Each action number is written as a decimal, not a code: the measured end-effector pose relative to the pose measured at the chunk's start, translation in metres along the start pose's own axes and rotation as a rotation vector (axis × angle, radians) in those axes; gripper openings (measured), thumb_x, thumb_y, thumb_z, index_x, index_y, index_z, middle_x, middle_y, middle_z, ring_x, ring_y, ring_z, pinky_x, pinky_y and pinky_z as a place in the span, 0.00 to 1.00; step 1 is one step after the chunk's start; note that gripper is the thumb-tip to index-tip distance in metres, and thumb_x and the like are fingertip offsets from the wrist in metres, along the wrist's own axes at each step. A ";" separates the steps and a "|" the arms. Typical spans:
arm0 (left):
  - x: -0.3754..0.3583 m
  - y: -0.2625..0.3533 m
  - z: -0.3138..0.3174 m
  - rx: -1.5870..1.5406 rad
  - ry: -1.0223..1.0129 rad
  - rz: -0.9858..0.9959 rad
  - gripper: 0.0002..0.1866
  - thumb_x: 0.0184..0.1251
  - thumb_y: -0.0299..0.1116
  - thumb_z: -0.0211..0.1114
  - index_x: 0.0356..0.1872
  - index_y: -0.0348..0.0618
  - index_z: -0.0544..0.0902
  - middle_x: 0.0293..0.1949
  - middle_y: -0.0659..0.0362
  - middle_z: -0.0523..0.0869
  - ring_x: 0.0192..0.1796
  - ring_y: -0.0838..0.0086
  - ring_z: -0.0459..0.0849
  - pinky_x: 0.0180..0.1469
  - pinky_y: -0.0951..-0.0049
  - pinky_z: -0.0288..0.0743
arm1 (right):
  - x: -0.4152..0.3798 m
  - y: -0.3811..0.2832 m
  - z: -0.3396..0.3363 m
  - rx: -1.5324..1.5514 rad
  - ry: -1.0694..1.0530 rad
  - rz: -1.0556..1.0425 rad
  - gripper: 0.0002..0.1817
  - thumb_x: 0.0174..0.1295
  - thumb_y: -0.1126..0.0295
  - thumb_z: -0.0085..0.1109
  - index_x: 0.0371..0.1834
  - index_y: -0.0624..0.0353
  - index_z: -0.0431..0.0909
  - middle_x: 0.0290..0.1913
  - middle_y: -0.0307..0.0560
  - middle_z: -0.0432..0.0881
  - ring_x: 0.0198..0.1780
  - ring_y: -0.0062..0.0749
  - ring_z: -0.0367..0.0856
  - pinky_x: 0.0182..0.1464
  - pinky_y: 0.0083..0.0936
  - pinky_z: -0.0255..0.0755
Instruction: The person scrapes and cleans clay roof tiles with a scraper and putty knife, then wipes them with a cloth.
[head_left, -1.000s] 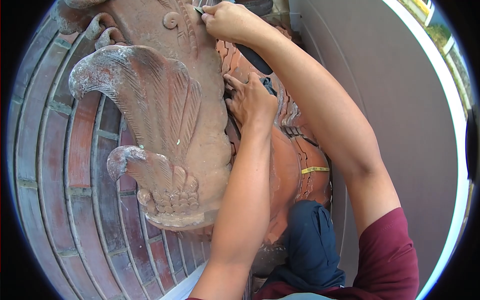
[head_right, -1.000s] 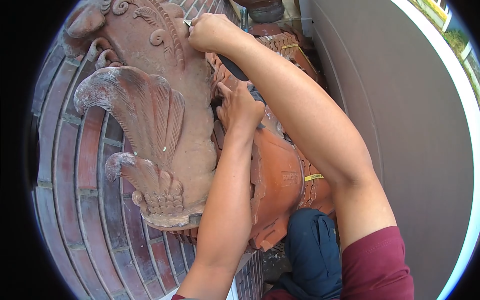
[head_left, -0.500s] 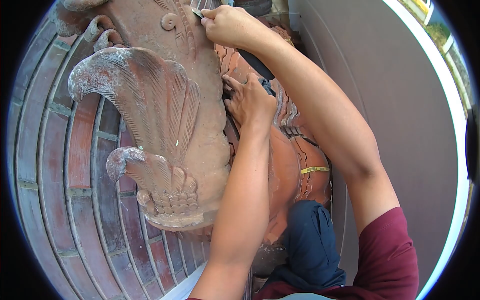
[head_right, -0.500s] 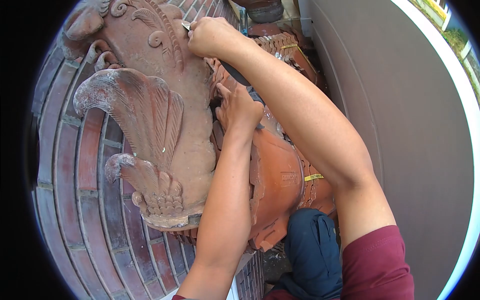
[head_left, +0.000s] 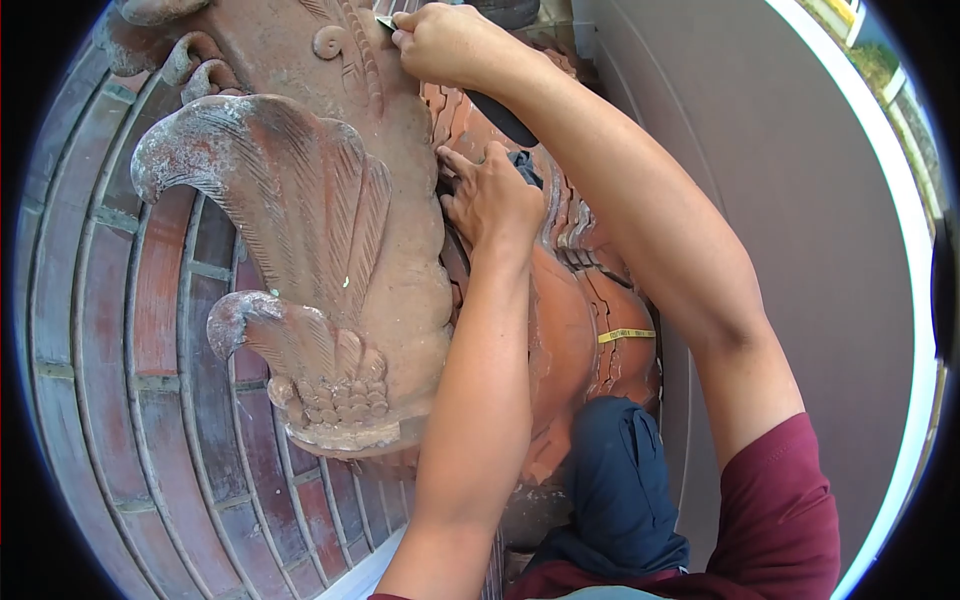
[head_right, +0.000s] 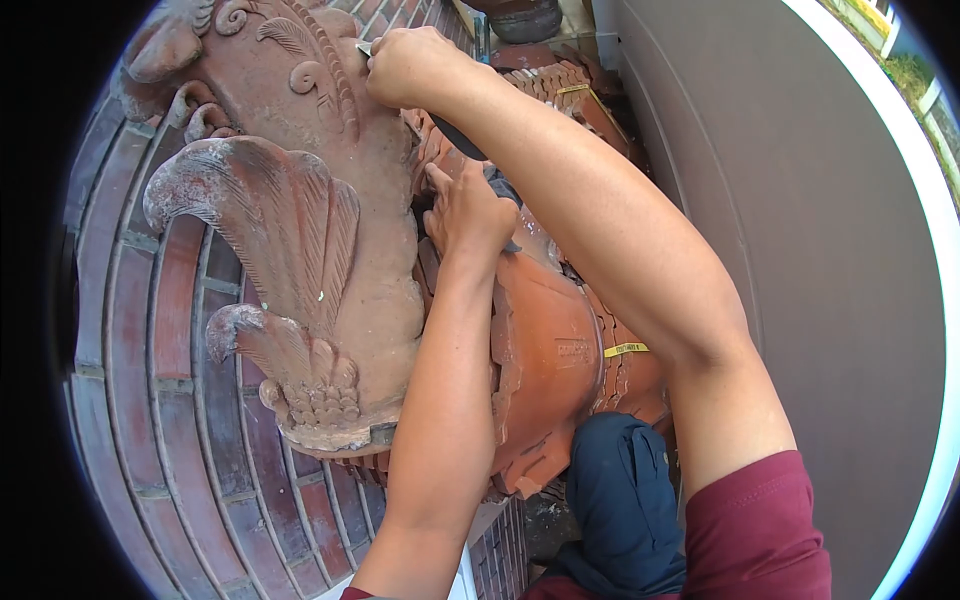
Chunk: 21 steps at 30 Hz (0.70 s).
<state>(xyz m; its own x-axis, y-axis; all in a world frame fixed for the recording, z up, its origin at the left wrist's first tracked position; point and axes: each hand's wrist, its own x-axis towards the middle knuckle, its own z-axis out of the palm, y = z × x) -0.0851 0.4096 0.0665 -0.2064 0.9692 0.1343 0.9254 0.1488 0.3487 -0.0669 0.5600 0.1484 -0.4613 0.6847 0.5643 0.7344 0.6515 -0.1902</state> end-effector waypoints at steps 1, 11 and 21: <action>0.001 0.001 -0.001 -0.009 -0.010 -0.004 0.23 0.64 0.33 0.63 0.59 0.38 0.78 0.73 0.19 0.57 0.65 0.39 0.80 0.66 0.50 0.72 | -0.002 -0.001 0.003 0.047 0.029 0.020 0.21 0.63 0.66 0.51 0.55 0.57 0.86 0.54 0.53 0.88 0.55 0.50 0.87 0.57 0.40 0.81; 0.001 0.001 0.000 -0.019 0.006 -0.023 0.23 0.63 0.33 0.63 0.60 0.37 0.78 0.74 0.20 0.58 0.65 0.40 0.80 0.68 0.49 0.69 | -0.008 -0.009 -0.006 0.156 0.028 0.109 0.21 0.62 0.65 0.52 0.54 0.58 0.87 0.57 0.56 0.86 0.54 0.53 0.87 0.58 0.43 0.81; 0.002 0.003 -0.004 -0.143 0.126 -0.005 0.25 0.62 0.33 0.68 0.61 0.42 0.75 0.67 0.31 0.70 0.59 0.41 0.83 0.61 0.51 0.76 | -0.005 -0.001 0.005 0.081 0.026 -0.019 0.20 0.64 0.63 0.52 0.52 0.61 0.87 0.54 0.60 0.87 0.54 0.55 0.87 0.56 0.43 0.81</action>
<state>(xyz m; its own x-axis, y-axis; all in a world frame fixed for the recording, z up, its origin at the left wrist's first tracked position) -0.0843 0.4114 0.0715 -0.2568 0.9351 0.2440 0.8716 0.1151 0.4764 -0.0677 0.5574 0.1421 -0.4610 0.6640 0.5888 0.6824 0.6894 -0.2432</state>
